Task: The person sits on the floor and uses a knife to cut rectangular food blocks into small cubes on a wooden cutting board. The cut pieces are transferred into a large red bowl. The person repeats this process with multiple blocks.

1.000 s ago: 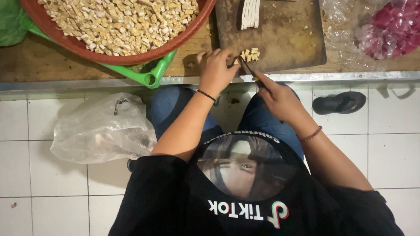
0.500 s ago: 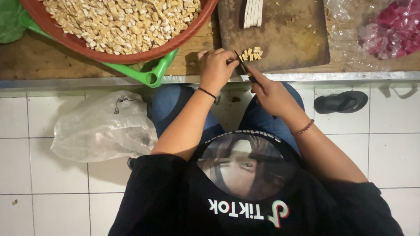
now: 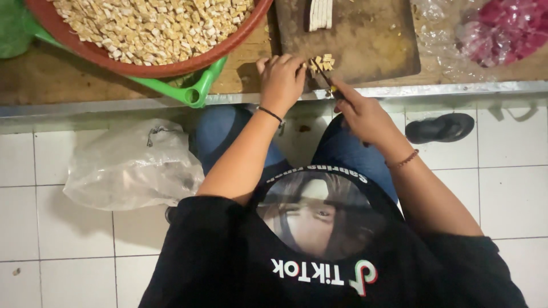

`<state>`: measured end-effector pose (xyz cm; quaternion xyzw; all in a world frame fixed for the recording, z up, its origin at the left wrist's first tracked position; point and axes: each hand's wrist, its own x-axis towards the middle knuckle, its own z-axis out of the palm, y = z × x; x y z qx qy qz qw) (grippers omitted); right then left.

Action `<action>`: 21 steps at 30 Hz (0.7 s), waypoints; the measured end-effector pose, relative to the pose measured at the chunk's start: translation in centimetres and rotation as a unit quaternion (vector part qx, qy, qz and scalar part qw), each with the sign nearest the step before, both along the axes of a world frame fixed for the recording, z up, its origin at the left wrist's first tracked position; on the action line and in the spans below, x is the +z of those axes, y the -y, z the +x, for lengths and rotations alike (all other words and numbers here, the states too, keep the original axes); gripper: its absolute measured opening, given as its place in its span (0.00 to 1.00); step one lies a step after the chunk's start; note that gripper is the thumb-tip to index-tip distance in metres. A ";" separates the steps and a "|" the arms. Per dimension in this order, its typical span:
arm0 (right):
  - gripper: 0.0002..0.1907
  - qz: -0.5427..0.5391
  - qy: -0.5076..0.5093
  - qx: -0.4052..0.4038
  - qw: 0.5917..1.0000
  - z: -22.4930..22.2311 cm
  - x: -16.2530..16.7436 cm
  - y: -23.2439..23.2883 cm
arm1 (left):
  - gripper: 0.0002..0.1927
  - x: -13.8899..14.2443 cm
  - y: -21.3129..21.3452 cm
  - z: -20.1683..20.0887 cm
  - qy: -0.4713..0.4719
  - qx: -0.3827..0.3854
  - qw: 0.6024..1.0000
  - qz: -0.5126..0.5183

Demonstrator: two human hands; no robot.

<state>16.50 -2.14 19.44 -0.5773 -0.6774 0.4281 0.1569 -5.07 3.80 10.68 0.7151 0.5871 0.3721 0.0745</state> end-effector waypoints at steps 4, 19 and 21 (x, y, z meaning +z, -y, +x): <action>0.29 -0.028 -0.037 -0.048 0.998 1.0 1.0 0.2 | 0.18 0.5 0.3 1.1 -0.001 -0.022 1.000 -0.001; 0.29 -0.008 -0.226 -0.071 0.972 5.3 -5.1 1.0 | 0.17 -3.2 -6.4 4.0 -0.104 -0.193 0.975 0.023; 0.30 -0.027 -0.293 -0.054 0.954 5.6 -5.7 0.7 | 0.16 -3.4 -6.3 4.1 -0.085 -0.181 0.978 0.062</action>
